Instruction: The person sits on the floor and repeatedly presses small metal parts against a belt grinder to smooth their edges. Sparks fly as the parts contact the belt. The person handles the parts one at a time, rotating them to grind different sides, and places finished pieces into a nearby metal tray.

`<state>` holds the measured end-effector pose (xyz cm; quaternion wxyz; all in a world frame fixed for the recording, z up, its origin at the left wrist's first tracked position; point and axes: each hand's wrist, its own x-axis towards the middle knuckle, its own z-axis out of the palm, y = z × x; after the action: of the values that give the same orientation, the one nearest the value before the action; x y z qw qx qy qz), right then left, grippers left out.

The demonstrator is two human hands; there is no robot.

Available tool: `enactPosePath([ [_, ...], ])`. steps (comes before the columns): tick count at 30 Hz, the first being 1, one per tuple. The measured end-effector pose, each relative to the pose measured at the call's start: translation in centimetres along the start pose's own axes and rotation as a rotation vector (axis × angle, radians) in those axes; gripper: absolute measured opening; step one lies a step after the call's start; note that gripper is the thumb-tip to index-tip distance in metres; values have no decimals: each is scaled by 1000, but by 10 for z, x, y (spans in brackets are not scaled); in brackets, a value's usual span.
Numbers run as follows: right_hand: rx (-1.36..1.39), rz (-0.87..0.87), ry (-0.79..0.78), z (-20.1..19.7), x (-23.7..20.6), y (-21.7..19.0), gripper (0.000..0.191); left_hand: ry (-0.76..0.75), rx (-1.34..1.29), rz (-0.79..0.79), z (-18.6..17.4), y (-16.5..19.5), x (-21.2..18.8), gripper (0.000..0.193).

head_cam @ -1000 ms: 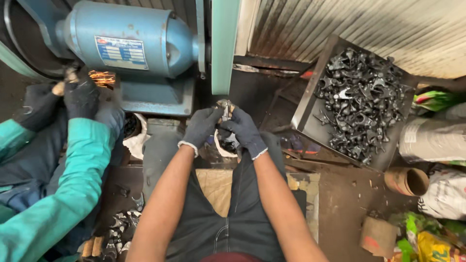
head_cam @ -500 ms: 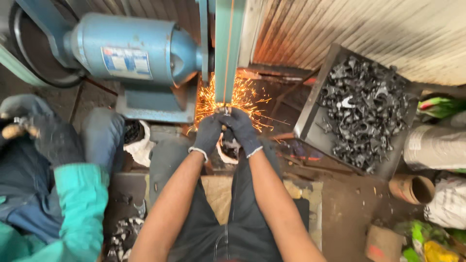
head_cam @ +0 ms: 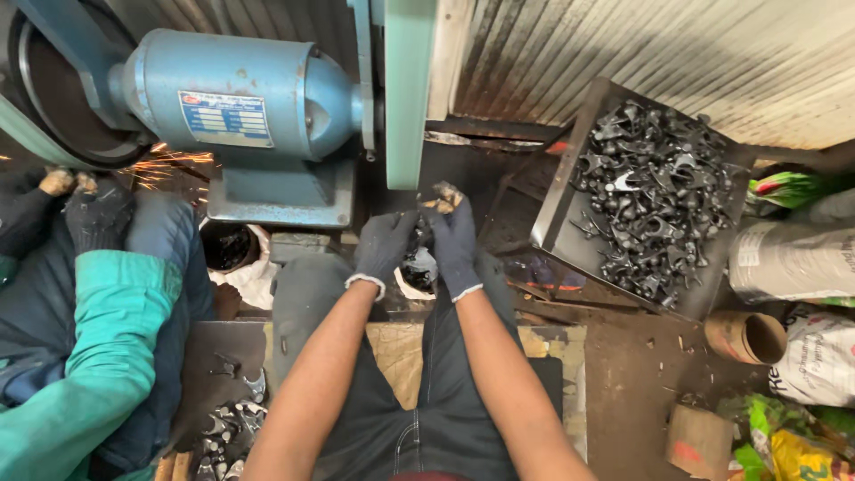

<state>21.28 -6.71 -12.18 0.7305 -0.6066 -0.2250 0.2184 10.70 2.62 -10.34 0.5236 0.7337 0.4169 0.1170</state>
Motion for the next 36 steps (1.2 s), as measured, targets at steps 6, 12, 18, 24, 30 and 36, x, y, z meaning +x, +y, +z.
enactPosePath([
  [6, 179, 125, 73, 17, 44, 10, 23, -61, -597, 78, 3, 8, -1, 23],
  [12, 22, 33, -17, -6, 35, 5, 23, 31, 16, 494, 5, 15, -5, 29],
  [18, -958, -275, 205, -131, 17, -22, 38, -104, 468, 49, 10, 21, -13, 42],
  [24, -1711, -84, 110, -247, 52, -35, 26, -395, 497, 218, 14, 25, -22, 37],
  [30, -1023, -298, 297, -197, 38, -56, 29, -309, 274, 482, 14, 26, -32, 28],
  [36, -328, -126, 109, -49, -46, -61, 33, -359, -40, 157, 4, 22, -37, 32],
])
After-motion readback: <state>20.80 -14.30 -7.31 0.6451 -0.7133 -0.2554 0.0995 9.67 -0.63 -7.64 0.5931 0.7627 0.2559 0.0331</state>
